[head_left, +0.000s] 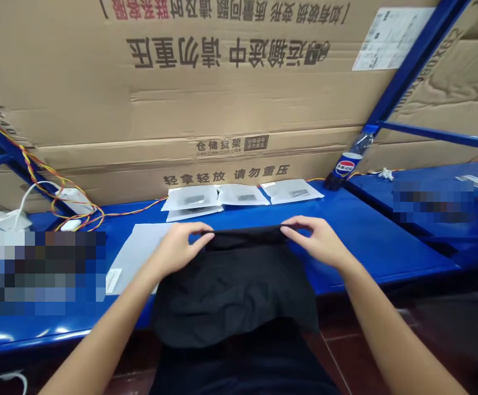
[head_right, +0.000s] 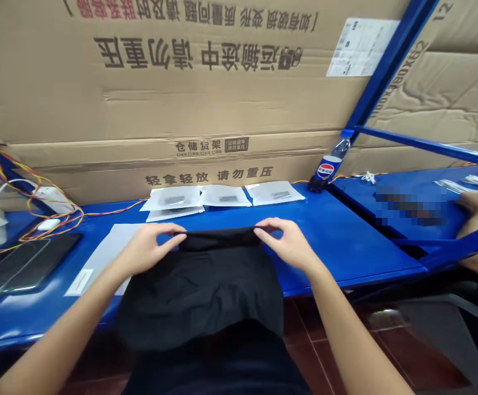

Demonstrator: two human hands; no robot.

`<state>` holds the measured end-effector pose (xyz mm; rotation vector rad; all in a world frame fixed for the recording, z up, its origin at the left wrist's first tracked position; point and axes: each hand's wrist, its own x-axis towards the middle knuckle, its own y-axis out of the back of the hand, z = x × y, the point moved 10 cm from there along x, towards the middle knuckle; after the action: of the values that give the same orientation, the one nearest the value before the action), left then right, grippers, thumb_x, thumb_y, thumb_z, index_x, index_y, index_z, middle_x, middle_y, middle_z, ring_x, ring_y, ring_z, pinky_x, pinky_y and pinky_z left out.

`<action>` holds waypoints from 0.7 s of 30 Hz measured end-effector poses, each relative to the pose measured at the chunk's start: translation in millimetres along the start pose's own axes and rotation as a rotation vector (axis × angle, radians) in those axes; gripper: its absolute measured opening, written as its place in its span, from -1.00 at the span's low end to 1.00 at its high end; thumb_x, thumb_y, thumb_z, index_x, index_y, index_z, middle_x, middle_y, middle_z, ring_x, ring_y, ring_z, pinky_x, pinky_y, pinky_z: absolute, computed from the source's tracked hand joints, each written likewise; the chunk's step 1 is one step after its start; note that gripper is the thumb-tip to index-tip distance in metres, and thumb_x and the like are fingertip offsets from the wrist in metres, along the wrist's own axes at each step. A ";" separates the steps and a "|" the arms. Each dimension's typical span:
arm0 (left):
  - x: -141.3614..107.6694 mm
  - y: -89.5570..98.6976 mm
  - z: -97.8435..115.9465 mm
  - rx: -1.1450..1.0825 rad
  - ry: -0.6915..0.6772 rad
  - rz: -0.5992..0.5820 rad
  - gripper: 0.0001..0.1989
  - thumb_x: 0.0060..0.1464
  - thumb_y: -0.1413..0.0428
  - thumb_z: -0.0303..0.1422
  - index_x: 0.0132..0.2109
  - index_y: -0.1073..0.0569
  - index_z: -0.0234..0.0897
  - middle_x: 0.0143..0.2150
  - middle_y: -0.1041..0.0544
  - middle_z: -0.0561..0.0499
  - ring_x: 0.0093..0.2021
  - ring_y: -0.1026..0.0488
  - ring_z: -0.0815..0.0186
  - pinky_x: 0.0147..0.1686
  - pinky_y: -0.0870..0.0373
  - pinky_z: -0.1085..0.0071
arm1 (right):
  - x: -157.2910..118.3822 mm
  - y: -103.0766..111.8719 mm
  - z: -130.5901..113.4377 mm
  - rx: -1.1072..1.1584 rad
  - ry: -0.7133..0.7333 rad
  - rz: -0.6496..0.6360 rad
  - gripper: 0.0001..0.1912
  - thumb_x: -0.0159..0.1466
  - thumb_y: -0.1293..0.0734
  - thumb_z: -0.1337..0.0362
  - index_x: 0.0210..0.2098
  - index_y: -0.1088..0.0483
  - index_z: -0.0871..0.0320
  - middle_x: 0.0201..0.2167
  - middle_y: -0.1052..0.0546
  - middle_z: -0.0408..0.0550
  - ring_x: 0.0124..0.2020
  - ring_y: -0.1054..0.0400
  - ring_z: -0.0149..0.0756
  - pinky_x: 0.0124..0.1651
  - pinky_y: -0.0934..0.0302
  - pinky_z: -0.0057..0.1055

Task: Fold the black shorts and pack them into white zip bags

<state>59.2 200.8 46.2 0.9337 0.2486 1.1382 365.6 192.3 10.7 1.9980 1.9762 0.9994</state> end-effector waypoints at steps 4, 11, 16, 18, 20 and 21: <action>51.2 -11.4 -41.0 -0.141 0.105 -0.121 -0.58 0.10 -0.27 0.02 -0.16 -0.67 -0.27 -0.49 -0.58 0.02 -0.43 -0.53 0.21 -0.35 -0.46 0.35 | 58.9 -21.9 23.9 0.024 -0.059 -0.072 -0.57 0.23 -0.43 -0.14 -0.29 -0.58 0.13 -0.51 -0.52 -0.10 -0.45 -0.39 -0.22 -0.30 -0.33 -0.27; 56.8 -33.4 -84.3 -0.232 0.173 -0.098 -0.45 0.02 -0.30 0.11 -0.13 -0.65 -0.32 -0.52 -0.52 0.04 -0.51 -0.38 0.33 -0.46 -0.26 0.43 | 63.3 -38.0 53.3 0.027 -0.089 -0.066 -0.50 0.14 -0.49 -0.12 -0.13 -0.58 0.15 -0.45 -0.49 -0.13 -0.44 -0.32 -0.28 -0.28 -0.30 -0.29; 54.6 -34.3 -85.2 -0.256 0.182 -0.121 -0.43 -0.01 -0.35 0.08 -0.10 -0.68 -0.35 -0.58 -0.45 0.10 -0.55 -0.29 0.38 -0.50 -0.20 0.45 | 59.4 -33.8 62.1 0.061 -0.116 -0.053 -0.49 0.13 -0.50 -0.15 -0.17 -0.58 0.16 -0.44 -0.51 -0.09 -0.42 -0.34 -0.25 -0.27 -0.34 -0.26; 55.8 -34.1 -84.0 -0.254 0.173 -0.120 -0.44 -0.01 -0.34 0.08 -0.09 -0.68 -0.35 -0.58 -0.46 0.10 -0.55 -0.30 0.39 -0.51 -0.22 0.46 | 61.0 -33.6 63.0 0.076 -0.118 -0.045 -0.48 0.12 -0.50 -0.16 -0.20 -0.57 0.16 -0.44 -0.53 -0.08 -0.42 -0.37 -0.24 -0.25 -0.37 -0.24; 57.2 -32.5 -80.8 -0.248 0.157 -0.114 -0.43 -0.01 -0.34 0.08 -0.09 -0.68 -0.35 -0.54 -0.52 0.07 -0.53 -0.36 0.36 -0.49 -0.29 0.44 | 62.4 -32.7 60.4 0.092 -0.114 -0.033 -0.48 0.12 -0.51 -0.17 -0.21 -0.57 0.17 -0.44 -0.55 -0.06 -0.41 -0.41 -0.22 -0.21 -0.42 -0.20; 57.8 -30.2 -77.8 -0.243 0.147 -0.107 -0.43 -0.02 -0.33 0.08 -0.10 -0.68 -0.35 -0.51 -0.55 0.04 -0.50 -0.40 0.34 -0.46 -0.34 0.43 | 62.7 -31.4 57.4 0.102 -0.109 -0.026 -0.48 0.13 -0.50 -0.17 -0.21 -0.56 0.17 -0.42 -0.57 -0.04 -0.39 -0.44 -0.20 -0.18 -0.44 -0.18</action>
<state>57.5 286.6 -8.2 0.6168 0.2697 1.1109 365.2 273.8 -28.9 2.0256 2.0269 0.7811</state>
